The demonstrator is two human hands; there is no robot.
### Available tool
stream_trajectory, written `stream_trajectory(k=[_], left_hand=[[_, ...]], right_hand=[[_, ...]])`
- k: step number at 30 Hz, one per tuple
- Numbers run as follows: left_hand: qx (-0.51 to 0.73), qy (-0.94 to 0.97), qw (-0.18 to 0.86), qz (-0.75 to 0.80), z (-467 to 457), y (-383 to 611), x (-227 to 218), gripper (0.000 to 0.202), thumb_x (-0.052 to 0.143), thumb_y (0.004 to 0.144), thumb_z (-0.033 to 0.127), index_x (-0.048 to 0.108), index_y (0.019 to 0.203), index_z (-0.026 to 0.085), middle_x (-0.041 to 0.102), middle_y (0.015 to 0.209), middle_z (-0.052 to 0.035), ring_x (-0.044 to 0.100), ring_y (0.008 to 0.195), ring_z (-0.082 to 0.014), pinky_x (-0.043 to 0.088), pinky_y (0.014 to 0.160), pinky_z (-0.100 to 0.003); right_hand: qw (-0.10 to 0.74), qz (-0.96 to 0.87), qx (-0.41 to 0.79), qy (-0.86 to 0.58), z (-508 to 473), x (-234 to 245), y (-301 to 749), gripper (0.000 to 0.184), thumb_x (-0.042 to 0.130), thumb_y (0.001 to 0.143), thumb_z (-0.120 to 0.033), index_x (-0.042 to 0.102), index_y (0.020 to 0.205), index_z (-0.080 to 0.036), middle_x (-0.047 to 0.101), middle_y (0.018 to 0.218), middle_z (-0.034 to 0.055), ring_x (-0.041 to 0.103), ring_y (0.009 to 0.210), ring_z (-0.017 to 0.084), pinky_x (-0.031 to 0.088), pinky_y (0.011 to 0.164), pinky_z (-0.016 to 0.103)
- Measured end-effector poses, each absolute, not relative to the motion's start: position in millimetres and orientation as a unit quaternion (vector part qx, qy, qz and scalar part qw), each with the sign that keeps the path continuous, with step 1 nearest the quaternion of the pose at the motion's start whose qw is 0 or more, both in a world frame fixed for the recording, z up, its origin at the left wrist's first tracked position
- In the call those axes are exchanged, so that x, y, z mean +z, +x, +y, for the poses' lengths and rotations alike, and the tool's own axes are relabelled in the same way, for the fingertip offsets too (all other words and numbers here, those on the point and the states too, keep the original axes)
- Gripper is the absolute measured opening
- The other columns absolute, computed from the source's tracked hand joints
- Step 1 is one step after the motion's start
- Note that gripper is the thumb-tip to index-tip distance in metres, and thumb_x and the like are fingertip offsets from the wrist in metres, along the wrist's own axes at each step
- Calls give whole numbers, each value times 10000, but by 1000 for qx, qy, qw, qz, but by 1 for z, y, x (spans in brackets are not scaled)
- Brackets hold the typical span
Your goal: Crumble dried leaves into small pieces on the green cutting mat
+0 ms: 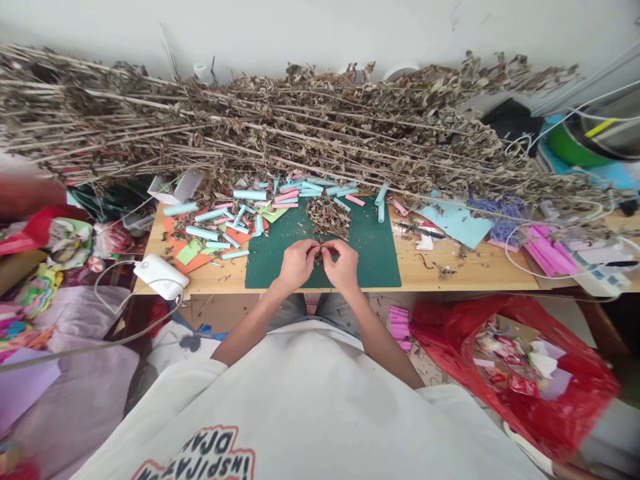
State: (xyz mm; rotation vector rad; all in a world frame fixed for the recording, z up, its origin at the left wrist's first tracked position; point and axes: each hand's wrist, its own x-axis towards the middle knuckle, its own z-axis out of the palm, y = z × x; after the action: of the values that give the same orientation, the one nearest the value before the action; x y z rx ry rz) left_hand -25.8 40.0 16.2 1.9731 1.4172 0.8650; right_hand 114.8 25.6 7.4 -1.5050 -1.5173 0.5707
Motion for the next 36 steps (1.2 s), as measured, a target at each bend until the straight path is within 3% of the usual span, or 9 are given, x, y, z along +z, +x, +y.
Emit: stream_trajectory(k=[4, 11, 14, 18, 23, 26, 36], left_hand=[[352, 734, 255, 522, 39, -27, 14, 249, 473, 941, 259, 711, 949, 186, 719, 918, -83, 632, 881, -198, 464, 834, -305], [384, 620, 388, 563, 45, -29, 11, 197, 572, 879, 233, 743, 965, 190, 752, 912, -66, 681, 796, -184, 522, 776, -299], [378, 602, 416, 567, 47, -30, 9, 204, 573, 870, 239, 731, 988, 186, 752, 881, -52, 681, 752, -172, 525, 749, -285], [370, 629, 393, 559, 47, -31, 6, 187, 564, 884, 287, 710, 949, 191, 731, 815, -29, 652, 685, -149, 494, 683, -250], [335, 694, 337, 541, 44, -29, 8, 187, 506, 921, 254, 683, 925, 195, 710, 824, -25, 630, 713, -141, 454, 705, -238], [304, 722, 311, 537, 43, -27, 10, 197, 472, 936, 231, 665, 922, 193, 700, 839, -33, 625, 746, -149, 447, 716, -240], [288, 729, 293, 548, 42, -26, 12, 184, 453, 940, 214, 634, 921, 184, 679, 793, -26, 605, 701, -142, 429, 682, -237]], right_hand=[[460, -573, 226, -640, 33, -2, 123, 137, 543, 822, -232, 673, 808, -189, 693, 756, 51, 624, 672, 191, 518, 684, 320], [368, -692, 169, -597, 35, -15, 132, 304, 463, 868, -124, 731, 987, -202, 715, 958, 82, 655, 892, 220, 523, 819, 354], [345, -700, 149, -608, 33, -13, 130, 256, 498, 881, -152, 734, 971, -194, 713, 936, 91, 650, 878, 232, 519, 803, 362], [375, -679, 154, -612, 32, -5, 128, 171, 554, 881, -211, 723, 890, -189, 702, 871, 82, 645, 834, 226, 518, 781, 349], [409, -693, 175, -568, 32, 1, 124, 213, 544, 882, -201, 700, 1027, -192, 697, 979, 80, 645, 913, 210, 515, 850, 332], [409, -693, 174, -568, 31, 0, 123, 164, 558, 900, -242, 713, 938, -203, 702, 920, 64, 646, 862, 200, 515, 813, 323], [318, -736, 123, -585, 29, 7, 118, 159, 497, 915, -171, 655, 910, -180, 674, 907, 83, 598, 885, 230, 442, 779, 342]])
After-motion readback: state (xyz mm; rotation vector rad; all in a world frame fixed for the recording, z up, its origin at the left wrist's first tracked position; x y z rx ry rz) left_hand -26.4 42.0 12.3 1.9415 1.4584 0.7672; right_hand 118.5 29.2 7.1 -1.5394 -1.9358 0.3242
